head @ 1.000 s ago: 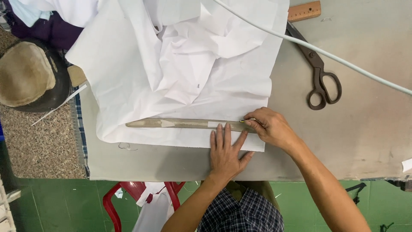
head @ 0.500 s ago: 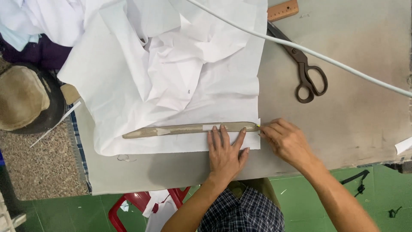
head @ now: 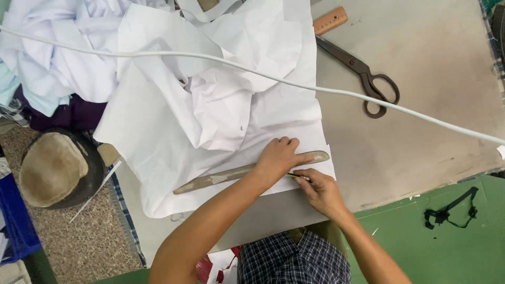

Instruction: The person uses shears to trim a small white fabric piece, then lays out a larger white fabric sheet on the table. They place a curved wooden template on the fabric, trace its outline with a pencil, and cut along the marked line with shears. The cut fabric piece is then set aside.

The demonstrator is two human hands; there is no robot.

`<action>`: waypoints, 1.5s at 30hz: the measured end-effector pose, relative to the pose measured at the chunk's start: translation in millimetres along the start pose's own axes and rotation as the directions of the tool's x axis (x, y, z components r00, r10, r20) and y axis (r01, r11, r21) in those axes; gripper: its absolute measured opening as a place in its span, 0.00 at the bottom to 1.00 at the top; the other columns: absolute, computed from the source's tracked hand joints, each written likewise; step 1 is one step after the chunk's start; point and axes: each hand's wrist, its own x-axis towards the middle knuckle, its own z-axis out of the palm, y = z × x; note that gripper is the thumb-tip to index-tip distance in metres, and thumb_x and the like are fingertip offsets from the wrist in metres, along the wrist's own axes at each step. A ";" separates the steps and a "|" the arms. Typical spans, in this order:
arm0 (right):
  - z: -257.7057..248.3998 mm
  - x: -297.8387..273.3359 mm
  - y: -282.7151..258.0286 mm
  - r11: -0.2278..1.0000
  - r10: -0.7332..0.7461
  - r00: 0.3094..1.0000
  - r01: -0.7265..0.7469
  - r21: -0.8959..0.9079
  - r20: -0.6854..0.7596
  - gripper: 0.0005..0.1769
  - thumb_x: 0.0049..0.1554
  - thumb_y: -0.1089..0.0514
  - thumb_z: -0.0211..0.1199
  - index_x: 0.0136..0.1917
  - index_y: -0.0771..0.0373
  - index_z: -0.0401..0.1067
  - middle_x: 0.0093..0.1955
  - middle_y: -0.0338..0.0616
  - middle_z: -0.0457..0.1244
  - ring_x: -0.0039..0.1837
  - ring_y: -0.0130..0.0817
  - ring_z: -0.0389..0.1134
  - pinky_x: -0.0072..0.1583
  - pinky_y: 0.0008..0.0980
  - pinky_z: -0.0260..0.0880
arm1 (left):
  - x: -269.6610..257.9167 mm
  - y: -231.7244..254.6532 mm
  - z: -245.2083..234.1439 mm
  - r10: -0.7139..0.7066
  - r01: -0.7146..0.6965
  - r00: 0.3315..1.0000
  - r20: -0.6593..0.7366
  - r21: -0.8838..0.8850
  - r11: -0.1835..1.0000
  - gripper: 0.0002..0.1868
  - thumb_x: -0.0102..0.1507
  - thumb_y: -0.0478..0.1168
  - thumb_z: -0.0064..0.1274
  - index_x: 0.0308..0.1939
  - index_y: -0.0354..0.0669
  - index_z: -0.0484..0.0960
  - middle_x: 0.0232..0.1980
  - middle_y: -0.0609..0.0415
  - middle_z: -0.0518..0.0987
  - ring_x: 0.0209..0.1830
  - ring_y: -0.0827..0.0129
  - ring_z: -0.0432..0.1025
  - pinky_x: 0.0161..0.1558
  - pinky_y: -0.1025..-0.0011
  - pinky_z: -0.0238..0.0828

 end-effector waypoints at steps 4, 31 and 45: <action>35.5 4.9 2.4 0.998 0.061 0.998 -0.061 -0.029 -0.010 0.08 0.59 0.61 0.65 0.52 0.62 0.80 0.43 0.52 0.74 0.47 0.50 0.76 0.47 0.43 0.75 | 8.6 -11.1 -3.6 0.121 -0.128 0.989 0.085 0.077 0.989 0.35 0.66 0.39 0.54 0.70 0.87 0.63 0.51 0.49 0.70 0.50 0.51 0.72 0.52 0.57 0.70; -5.2 22.5 12.0 1.000 -0.021 0.995 0.020 0.015 0.101 0.07 0.58 0.62 0.66 0.50 0.61 0.81 0.44 0.50 0.75 0.46 0.50 0.77 0.42 0.41 0.78 | 13.1 -5.1 -37.8 0.123 -0.238 0.938 0.325 0.343 0.909 0.34 0.73 0.48 0.42 0.77 0.94 0.46 0.60 0.54 0.67 0.58 0.57 0.66 0.53 0.59 0.66; -113.7 31.5 25.8 0.922 0.076 0.997 -0.062 -0.383 0.022 0.07 0.59 0.65 0.65 0.50 0.69 0.80 0.41 0.58 0.73 0.46 0.54 0.76 0.45 0.44 0.76 | 17.0 -2.4 -47.9 0.107 -0.248 0.921 0.373 0.355 0.901 0.34 0.73 0.48 0.41 0.77 0.93 0.46 0.61 0.50 0.66 0.59 0.55 0.66 0.53 0.54 0.65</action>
